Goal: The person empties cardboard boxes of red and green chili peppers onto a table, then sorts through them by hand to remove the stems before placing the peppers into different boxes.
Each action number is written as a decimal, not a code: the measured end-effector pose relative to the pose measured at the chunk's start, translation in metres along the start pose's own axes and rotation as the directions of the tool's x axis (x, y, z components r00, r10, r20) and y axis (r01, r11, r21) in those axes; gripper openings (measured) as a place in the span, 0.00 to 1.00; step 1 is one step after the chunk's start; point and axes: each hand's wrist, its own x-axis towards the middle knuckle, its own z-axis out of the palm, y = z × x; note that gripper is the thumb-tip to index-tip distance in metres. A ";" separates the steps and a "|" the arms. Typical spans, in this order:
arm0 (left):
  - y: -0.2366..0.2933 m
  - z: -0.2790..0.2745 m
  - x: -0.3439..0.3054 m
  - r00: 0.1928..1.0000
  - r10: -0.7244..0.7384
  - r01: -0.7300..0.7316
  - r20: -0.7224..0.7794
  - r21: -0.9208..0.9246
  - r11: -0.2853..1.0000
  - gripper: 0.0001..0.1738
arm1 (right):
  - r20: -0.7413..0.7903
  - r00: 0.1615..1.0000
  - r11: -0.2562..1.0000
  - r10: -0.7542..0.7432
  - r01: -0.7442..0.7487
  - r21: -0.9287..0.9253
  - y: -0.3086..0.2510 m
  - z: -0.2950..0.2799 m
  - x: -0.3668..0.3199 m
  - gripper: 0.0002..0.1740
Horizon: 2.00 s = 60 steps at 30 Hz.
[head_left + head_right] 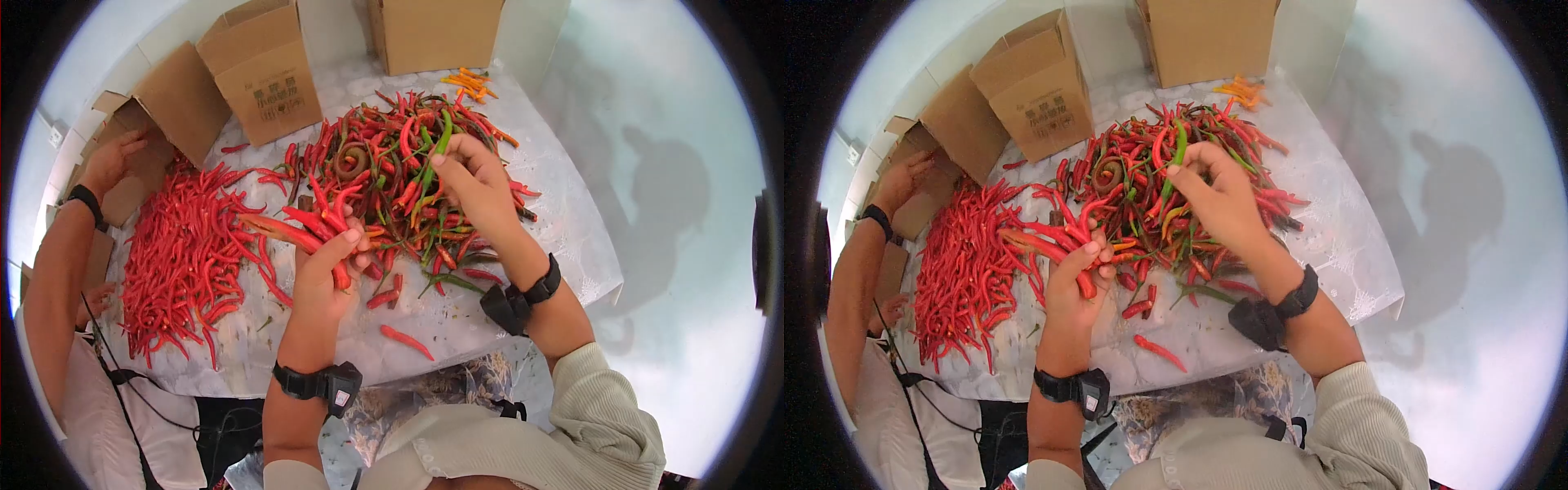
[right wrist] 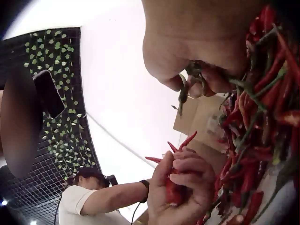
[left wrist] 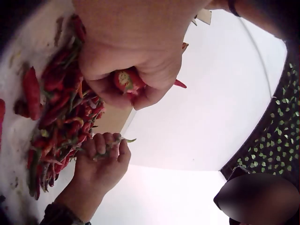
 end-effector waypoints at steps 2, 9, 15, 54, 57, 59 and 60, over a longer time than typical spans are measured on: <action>-0.002 -0.001 0.000 0.999 0.040 -0.040 -0.008 0.030 0.999 0.19 | 0.168 0.977 0.986 0.133 -0.148 0.079 -0.003 0.001 -0.007 0.07; -0.005 -0.001 0.002 0.998 0.054 -0.051 -0.020 0.126 0.991 0.17 | 0.410 0.910 0.987 0.056 0.010 -0.159 -0.002 0.015 -0.020 0.08; -0.005 0.001 0.001 0.998 0.044 -0.033 -0.053 0.187 0.982 0.18 | 0.514 0.858 0.999 -0.015 -0.014 0.052 -0.003 0.019 -0.029 0.07; -0.005 0.004 0.001 0.966 0.216 -0.257 0.140 0.504 0.824 0.29 | 0.344 0.937 0.995 -0.063 0.033 0.094 -0.002 0.033 -0.040 0.08; -0.003 0.006 -0.003 0.985 0.167 -0.164 0.047 0.561 0.811 0.29 | 0.314 0.938 0.988 -0.148 0.156 -0.001 -0.004 0.034 -0.042 0.09; -0.003 0.007 -0.002 0.981 0.168 -0.192 0.095 0.536 0.822 0.29 | 0.298 0.930 0.967 -0.216 0.247 -0.068 -0.008 0.034 -0.042 0.09; -0.004 0.005 -0.003 0.980 0.167 -0.201 0.112 0.523 0.828 0.29 | 0.305 0.911 0.942 -0.278 0.321 -0.100 -0.009 0.034 -0.042 0.10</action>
